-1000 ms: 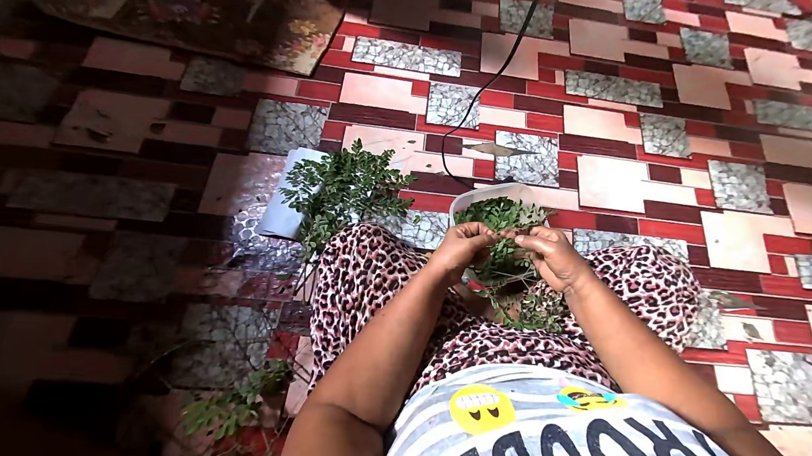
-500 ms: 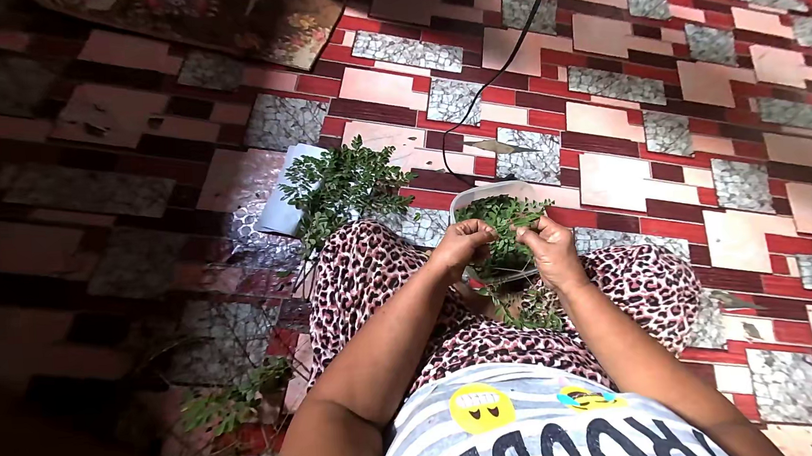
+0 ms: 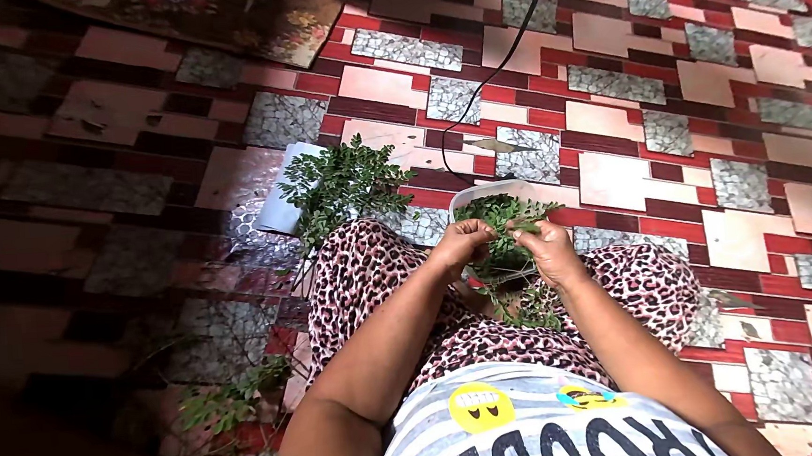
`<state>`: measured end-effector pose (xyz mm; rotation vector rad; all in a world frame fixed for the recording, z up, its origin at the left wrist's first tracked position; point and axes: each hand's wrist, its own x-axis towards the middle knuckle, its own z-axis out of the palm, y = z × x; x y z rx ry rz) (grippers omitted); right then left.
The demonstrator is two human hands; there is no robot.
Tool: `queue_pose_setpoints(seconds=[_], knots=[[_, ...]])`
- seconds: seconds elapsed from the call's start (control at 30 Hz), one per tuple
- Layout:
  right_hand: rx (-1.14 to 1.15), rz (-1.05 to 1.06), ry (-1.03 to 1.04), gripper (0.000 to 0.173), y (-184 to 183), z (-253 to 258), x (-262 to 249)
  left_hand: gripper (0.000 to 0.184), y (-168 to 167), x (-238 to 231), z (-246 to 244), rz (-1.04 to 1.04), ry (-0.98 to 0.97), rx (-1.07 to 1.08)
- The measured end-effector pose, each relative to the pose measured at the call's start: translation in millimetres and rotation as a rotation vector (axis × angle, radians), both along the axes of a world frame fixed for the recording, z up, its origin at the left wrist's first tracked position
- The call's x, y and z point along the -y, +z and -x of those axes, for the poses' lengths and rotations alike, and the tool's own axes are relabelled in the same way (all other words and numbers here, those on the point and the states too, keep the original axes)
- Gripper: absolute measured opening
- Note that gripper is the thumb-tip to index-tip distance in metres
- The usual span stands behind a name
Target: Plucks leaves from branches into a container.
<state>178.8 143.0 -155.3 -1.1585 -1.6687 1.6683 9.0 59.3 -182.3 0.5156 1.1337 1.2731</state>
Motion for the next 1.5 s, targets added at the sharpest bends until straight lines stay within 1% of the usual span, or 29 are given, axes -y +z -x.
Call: queue_pose_setpoints(seconds=[0.1, 0.17, 0.27, 0.33, 0.53, 0.63, 0.8, 0.87, 0.97, 1.03, 1.13, 1.23, 1.37, 1.47, 1.5], knots=[[-0.042, -0.029, -0.043, 0.017, -1.9, 1.8, 1.9, 0.012, 0.6, 0.6, -0.1, -0.002, 0.009, 0.005], [-0.064, 0.018, -0.037, 0.02, -4.1, 0.8, 2.0, 0.012, 0.2, 0.4, -0.1, 0.002, 0.007, 0.019], [-0.079, 0.126, 0.048, 0.042, -2.4, -1.3, 3.1, 0.012, 0.0, 0.5, 0.4, 0.006, 0.009, 0.024], [-0.092, 0.157, 0.063, 0.05, -0.9, 0.0, 5.8, 0.013, -0.3, 0.2, 0.2, 0.007, 0.005, 0.023], [-0.048, 0.038, -0.005, 0.04, -4.7, 6.7, 8.4, 0.012, -1.0, -0.3, -0.4, 0.01, 0.003, 0.02], [0.021, 0.017, 0.016, 0.042, -4.3, 6.3, 9.0, 0.012, -2.1, -0.3, -0.8, 0.008, 0.01, 0.012], [0.158, 0.051, 0.09, 0.046, -2.2, 1.0, 7.3, 0.012, -1.2, 0.0, 0.3, -0.002, 0.018, 0.014], [0.154, 0.101, 0.094, 0.046, -3.0, -1.8, 4.7, 0.013, -2.0, 0.2, 0.6, -0.008, 0.016, 0.024], [0.061, 0.164, 0.049, 0.041, -2.8, -2.4, 4.8, 0.013, 6.4, 4.3, -0.9, 0.004, 0.015, -0.003], [-0.001, 0.164, 0.02, 0.038, -2.4, -1.2, 5.4, 0.013, 8.6, 5.5, -1.8, 0.01, 0.018, -0.018], [-0.04, 0.135, -0.002, 0.036, -3.1, 0.6, 4.9, 0.012, 0.9, 1.3, -0.3, 0.016, 0.016, 0.012], [-0.016, 0.105, 0.006, 0.037, -1.9, 2.1, 5.8, 0.013, 6.7, 4.0, -2.5, 0.018, 0.018, -0.013], [0.088, 0.081, 0.044, 0.041, -3.5, 1.1, 6.0, 0.012, 0.1, 1.4, -0.5, -0.002, 0.03, 0.004], [0.08, 0.104, 0.065, 0.038, -2.2, -3.5, 3.1, 0.012, 2.4, 2.9, -0.2, -0.005, 0.021, -0.016], [0.077, 0.114, 0.075, 0.035, -1.7, -4.8, 1.7, 0.013, 2.2, 2.5, 0.1, -0.004, 0.014, -0.018]])
